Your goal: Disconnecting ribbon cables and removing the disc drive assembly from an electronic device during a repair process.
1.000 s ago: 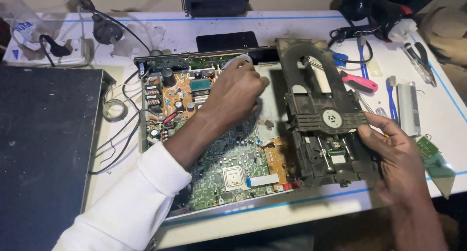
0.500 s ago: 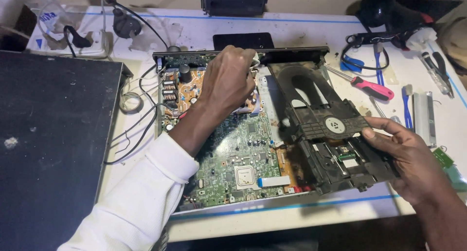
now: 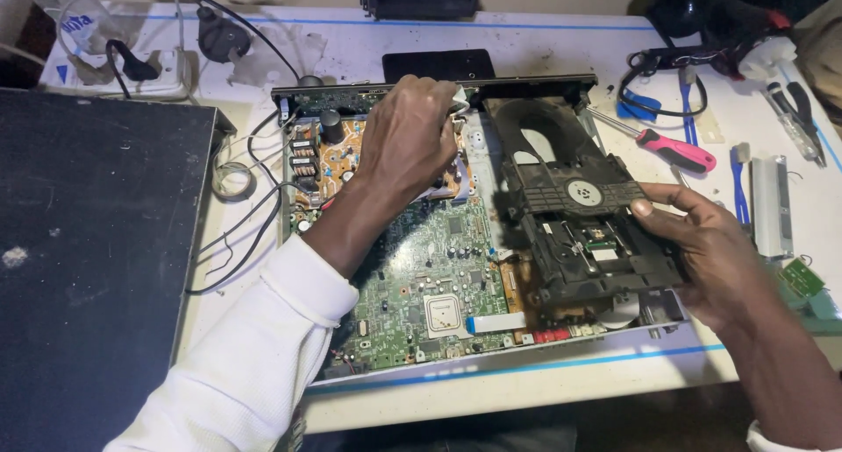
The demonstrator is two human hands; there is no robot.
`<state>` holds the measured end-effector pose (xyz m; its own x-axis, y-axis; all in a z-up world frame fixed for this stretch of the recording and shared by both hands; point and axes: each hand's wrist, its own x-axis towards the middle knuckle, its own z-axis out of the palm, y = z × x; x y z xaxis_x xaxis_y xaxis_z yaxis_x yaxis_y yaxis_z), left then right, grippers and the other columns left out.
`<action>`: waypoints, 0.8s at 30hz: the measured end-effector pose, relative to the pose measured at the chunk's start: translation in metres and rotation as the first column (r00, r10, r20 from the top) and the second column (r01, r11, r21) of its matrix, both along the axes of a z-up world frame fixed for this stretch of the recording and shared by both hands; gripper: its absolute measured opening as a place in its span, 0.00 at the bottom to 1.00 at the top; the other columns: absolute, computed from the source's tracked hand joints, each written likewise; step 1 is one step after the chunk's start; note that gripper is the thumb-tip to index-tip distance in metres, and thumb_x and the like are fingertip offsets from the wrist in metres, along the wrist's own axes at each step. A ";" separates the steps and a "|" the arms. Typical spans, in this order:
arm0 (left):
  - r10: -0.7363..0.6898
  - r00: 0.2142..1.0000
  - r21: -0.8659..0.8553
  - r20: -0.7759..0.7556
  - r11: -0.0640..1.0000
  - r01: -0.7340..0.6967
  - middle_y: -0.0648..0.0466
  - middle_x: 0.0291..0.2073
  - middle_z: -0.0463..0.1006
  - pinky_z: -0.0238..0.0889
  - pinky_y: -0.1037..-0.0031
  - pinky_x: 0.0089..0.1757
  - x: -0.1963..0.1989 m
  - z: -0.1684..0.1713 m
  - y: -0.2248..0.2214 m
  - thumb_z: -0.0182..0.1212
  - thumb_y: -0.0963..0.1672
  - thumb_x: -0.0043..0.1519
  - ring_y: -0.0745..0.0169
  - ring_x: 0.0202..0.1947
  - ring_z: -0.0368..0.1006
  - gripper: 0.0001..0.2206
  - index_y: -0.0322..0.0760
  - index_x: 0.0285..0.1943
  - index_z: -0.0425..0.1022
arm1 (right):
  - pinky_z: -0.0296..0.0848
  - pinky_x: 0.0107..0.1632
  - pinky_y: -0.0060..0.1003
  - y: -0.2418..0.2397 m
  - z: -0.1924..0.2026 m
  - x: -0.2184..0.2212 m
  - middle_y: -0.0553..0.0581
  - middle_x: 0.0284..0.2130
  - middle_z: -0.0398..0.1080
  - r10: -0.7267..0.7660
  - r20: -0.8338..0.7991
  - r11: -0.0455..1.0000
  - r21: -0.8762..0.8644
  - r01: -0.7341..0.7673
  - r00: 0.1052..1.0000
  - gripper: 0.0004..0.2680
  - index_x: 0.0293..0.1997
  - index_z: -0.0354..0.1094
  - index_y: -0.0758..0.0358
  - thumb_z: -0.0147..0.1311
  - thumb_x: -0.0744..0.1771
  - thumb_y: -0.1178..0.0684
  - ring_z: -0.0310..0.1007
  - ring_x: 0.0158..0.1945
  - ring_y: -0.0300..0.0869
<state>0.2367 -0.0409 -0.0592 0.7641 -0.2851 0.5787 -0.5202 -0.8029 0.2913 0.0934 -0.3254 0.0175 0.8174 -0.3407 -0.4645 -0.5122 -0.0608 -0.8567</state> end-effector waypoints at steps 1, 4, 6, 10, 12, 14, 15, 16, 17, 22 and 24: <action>-0.009 1.000 0.010 0.007 1.000 0.009 0.50 0.31 0.77 0.76 0.65 0.38 0.001 -0.001 0.000 0.60 0.36 0.59 0.54 0.36 0.74 0.10 0.35 0.48 0.77 | 0.72 0.34 0.47 0.001 -0.001 0.002 0.58 0.45 0.72 -0.001 0.003 1.000 -0.008 0.001 1.000 0.12 0.59 0.67 0.53 0.54 0.68 0.53 0.71 0.38 0.50; -0.025 0.999 0.021 0.037 0.999 0.024 0.53 0.29 0.74 0.76 0.66 0.38 0.000 -0.003 0.000 0.61 0.35 0.58 0.56 0.34 0.72 0.09 0.35 0.46 0.75 | 0.73 0.33 0.43 0.003 -0.004 0.005 0.60 0.46 0.73 0.017 0.024 1.000 -0.016 -0.017 1.000 0.13 0.59 0.66 0.52 0.55 0.68 0.52 0.73 0.39 0.49; -0.029 0.998 0.025 0.063 0.999 0.028 0.54 0.28 0.72 0.76 0.66 0.37 0.001 -0.002 0.001 0.61 0.35 0.57 0.56 0.34 0.71 0.09 0.35 0.45 0.74 | 0.72 0.32 0.39 0.007 -0.004 0.009 0.62 0.46 0.74 0.040 0.044 0.999 -0.015 -0.039 0.998 0.13 0.59 0.66 0.52 0.55 0.68 0.52 0.74 0.38 0.49; -0.046 0.997 0.040 0.063 0.998 0.044 0.54 0.29 0.71 0.73 0.66 0.39 0.001 -0.002 -0.001 0.59 0.35 0.57 0.58 0.34 0.68 0.08 0.36 0.42 0.73 | 0.77 0.37 0.44 0.011 -0.009 0.019 0.60 0.49 0.73 0.026 0.066 1.000 -0.009 -0.025 0.998 0.12 0.59 0.65 0.54 0.54 0.68 0.54 0.75 0.41 0.49; -0.055 0.997 0.036 0.062 0.998 0.053 0.53 0.31 0.73 0.71 0.66 0.40 0.000 0.000 -0.002 0.59 0.35 0.57 0.58 0.36 0.69 0.09 0.37 0.44 0.74 | 0.77 0.39 0.44 0.010 -0.014 0.024 0.61 0.50 0.72 0.030 0.077 1.000 0.007 -0.031 0.997 0.13 0.60 0.64 0.55 0.53 0.68 0.54 0.75 0.43 0.49; -0.061 0.997 0.035 0.042 0.998 0.060 0.50 0.34 0.75 0.71 0.64 0.39 -0.003 0.003 -0.002 0.58 0.36 0.57 0.55 0.38 0.69 0.11 0.35 0.48 0.75 | 0.78 0.35 0.45 0.008 -0.020 0.029 0.65 0.48 0.71 0.064 0.115 0.997 0.033 -0.068 0.991 0.14 0.62 0.62 0.56 0.53 0.68 0.54 0.74 0.38 0.50; -0.059 0.997 0.036 0.042 0.998 0.058 0.50 0.34 0.75 0.71 0.64 0.39 -0.002 0.002 -0.003 0.58 0.36 0.57 0.55 0.38 0.69 0.11 0.35 0.48 0.75 | 0.78 0.35 0.45 0.009 -0.021 0.031 0.65 0.48 0.71 0.066 0.115 0.997 0.034 -0.070 0.991 0.14 0.62 0.62 0.56 0.53 0.68 0.54 0.74 0.38 0.50; -0.061 0.996 0.050 0.072 0.997 0.057 0.50 0.35 0.75 0.69 0.64 0.42 -0.002 0.001 -0.004 0.60 0.37 0.56 0.56 0.38 0.69 0.11 0.36 0.47 0.75 | 0.78 0.34 0.46 0.010 -0.023 0.033 0.63 0.46 0.72 0.050 0.117 0.998 0.017 -0.053 0.992 0.13 0.61 0.64 0.55 0.54 0.69 0.54 0.74 0.37 0.49; -0.064 0.993 0.066 0.101 0.996 0.057 0.51 0.35 0.76 0.67 0.64 0.45 -0.001 0.000 -0.004 0.61 0.38 0.56 0.56 0.39 0.69 0.10 0.37 0.46 0.76 | 0.77 0.32 0.46 0.012 -0.025 0.035 0.61 0.44 0.74 0.033 0.117 0.999 0.002 -0.034 0.993 0.12 0.59 0.65 0.53 0.55 0.69 0.54 0.74 0.36 0.48; -0.245 0.963 0.141 0.113 0.963 0.229 0.48 0.40 0.81 0.51 0.51 0.67 -0.010 0.005 -0.017 0.62 0.47 0.63 0.50 0.50 0.73 0.11 0.39 0.49 0.80 | 0.77 0.45 0.53 0.028 -0.009 0.033 0.66 0.48 0.68 0.110 0.076 0.993 -0.055 -0.106 0.991 0.17 0.68 0.60 0.54 0.49 0.69 0.57 0.72 0.47 0.55; -0.334 0.942 0.184 0.025 0.928 0.324 0.48 0.42 0.81 0.47 0.51 0.68 -0.017 0.010 -0.021 0.57 0.51 0.66 0.50 0.52 0.74 0.14 0.41 0.52 0.79 | 0.78 0.48 0.53 0.026 -0.012 0.032 0.65 0.46 0.64 0.149 0.068 0.986 -0.084 -0.143 0.986 0.20 0.72 0.58 0.56 0.47 0.70 0.59 0.70 0.49 0.56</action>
<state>0.2198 -0.0619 -0.0496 0.5789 -0.6154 0.5350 -0.7747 -0.6197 0.1255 0.1251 -0.2996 0.0056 0.8920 -0.2480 -0.3780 -0.4288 -0.1990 -0.8812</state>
